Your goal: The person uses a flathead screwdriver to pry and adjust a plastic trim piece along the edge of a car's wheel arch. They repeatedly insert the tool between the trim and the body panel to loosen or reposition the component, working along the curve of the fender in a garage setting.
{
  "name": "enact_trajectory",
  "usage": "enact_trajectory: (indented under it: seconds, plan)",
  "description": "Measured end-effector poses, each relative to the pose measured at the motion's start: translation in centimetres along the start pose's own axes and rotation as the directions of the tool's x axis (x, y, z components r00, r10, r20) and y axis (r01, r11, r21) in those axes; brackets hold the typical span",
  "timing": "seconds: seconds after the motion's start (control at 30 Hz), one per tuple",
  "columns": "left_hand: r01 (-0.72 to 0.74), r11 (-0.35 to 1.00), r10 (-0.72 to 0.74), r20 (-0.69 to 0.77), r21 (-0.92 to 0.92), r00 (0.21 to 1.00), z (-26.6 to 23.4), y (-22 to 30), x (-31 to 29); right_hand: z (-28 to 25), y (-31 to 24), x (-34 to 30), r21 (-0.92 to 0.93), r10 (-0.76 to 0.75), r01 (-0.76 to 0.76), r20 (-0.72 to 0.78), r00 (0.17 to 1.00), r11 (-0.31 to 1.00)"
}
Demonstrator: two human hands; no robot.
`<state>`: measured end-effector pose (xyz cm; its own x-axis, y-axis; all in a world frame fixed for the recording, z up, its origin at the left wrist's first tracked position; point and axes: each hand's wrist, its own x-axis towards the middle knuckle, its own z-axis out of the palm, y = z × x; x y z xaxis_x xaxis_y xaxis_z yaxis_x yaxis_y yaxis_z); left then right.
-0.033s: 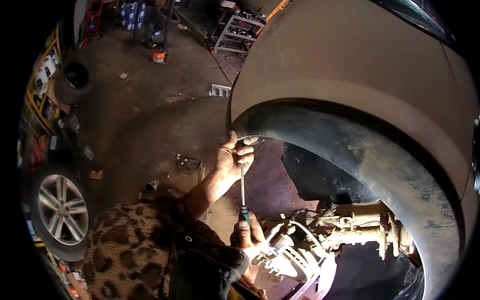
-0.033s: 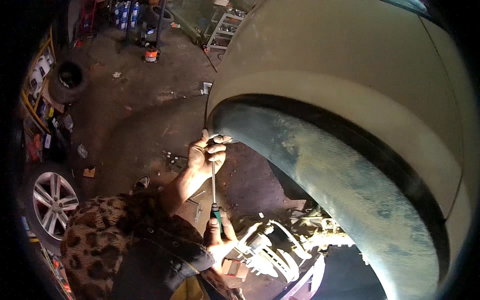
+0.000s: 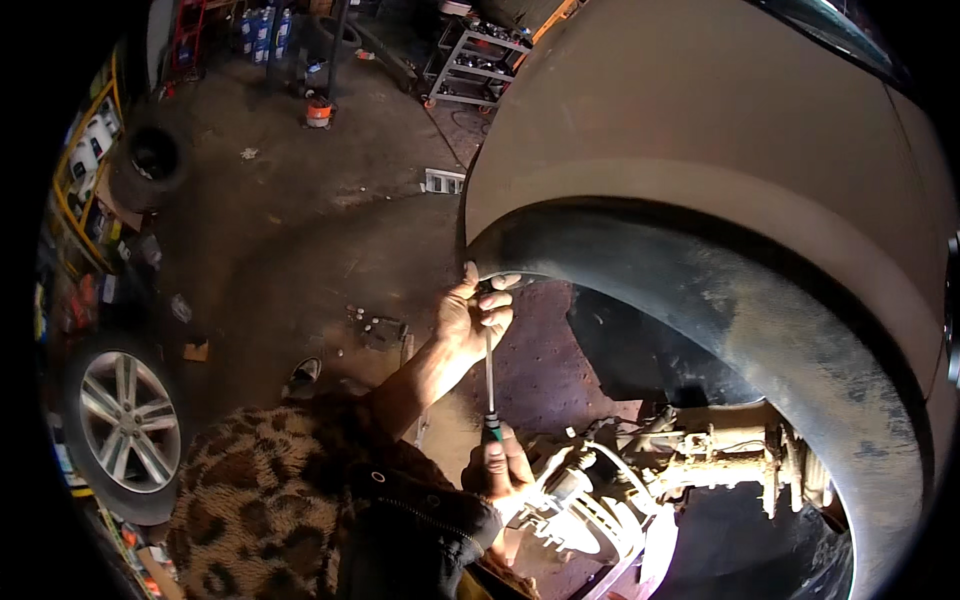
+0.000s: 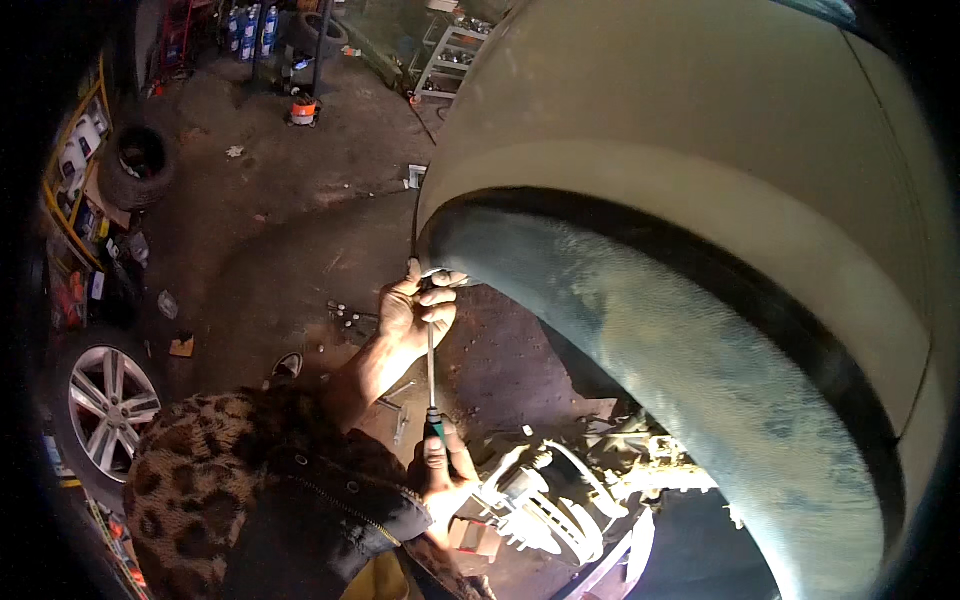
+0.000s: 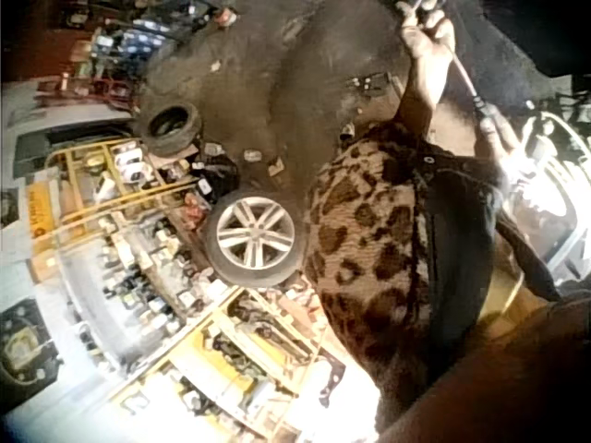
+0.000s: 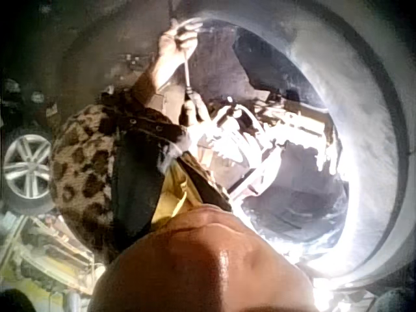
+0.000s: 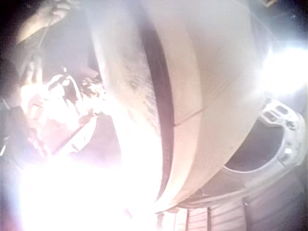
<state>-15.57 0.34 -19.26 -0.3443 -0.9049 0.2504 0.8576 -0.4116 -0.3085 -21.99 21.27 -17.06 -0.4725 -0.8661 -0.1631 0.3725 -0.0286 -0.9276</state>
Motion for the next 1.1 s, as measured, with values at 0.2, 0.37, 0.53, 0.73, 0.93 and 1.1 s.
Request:
enact_trajectory:
  seconds: [0.2,0.37,0.53,0.73,0.93,1.1]
  plan:
    - [0.035,0.999,-0.035,0.019,0.012,0.999,-0.3,0.4,0.3,-1.7,-1.8,1.1,0.487,0.47,-0.644,0.441,0.765,0.59]
    - [0.041,0.998,-0.044,-0.056,-0.054,0.997,-0.1,0.4,0.7,-0.9,-1.9,1.0,0.083,0.181,-0.197,0.168,0.969,0.977]
    - [0.074,0.997,-0.076,-0.058,-0.031,0.995,-0.3,0.9,0.7,-1.0,-0.7,0.4,-0.769,-0.545,0.628,0.58,0.606,-0.121]
    - [0.119,0.99,-0.12,0.001,-0.081,0.993,-1.0,0.7,0.4,-2.2,3.1,1.7,-0.616,-0.663,0.668,0.296,0.688,0.418]
    - [0.057,0.995,-0.068,-0.159,-0.077,0.985,-0.2,0.2,0.1,-3.0,0.4,1.9,0.375,0.365,-0.595,0.527,0.768,0.711]
    - [0.074,0.991,-0.082,-0.065,-0.116,0.994,-0.1,0.8,0.4,-2.3,-0.7,2.0,0.324,0.408,-0.56,0.431,0.805,0.763]
